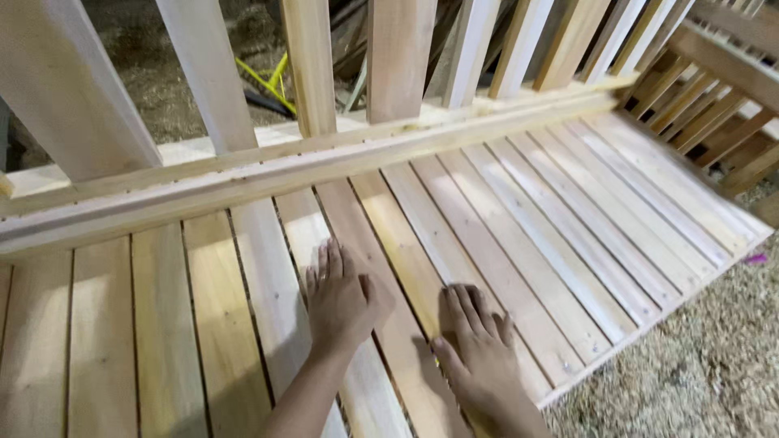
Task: The person sits on the ground sanding the slatted seat of an unfinished wooden bench with a sanding block, rubbing the boards by hand and running a palm over the surface to check smoothness while working across different sections of the seat.
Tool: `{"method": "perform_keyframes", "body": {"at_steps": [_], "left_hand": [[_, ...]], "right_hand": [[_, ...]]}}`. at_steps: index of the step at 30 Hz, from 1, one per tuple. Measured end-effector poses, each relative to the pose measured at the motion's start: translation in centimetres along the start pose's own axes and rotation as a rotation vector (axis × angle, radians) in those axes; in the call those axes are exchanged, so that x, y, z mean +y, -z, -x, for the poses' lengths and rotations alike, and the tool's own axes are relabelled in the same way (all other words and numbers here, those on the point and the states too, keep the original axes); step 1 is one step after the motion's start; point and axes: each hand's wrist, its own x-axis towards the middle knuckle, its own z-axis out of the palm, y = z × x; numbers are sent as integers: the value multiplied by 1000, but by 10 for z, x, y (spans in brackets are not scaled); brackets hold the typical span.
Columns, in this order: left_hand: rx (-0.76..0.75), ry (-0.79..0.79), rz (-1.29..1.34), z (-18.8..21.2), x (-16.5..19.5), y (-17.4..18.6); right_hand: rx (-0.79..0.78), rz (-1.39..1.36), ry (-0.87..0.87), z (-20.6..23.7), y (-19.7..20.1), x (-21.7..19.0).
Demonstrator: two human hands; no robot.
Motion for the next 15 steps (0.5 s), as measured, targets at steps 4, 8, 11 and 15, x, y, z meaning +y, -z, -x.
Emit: {"method": "perform_keyframes", "body": {"at_steps": [4,8,11,15], "left_hand": [[53,-15,8,-1,-1,-4],[5,-6,-8,-3,-4,-1],[-58,15,-42,-6,-4,5],[-81,35,-30,-6,-3,10]], "right_hand": [[99,65,39,-40,-18,3],[127,26,29,-190,-30,-7],[192,34,7,-275,-32,-31],[76,45,-10,-264,-26,-32]]}}
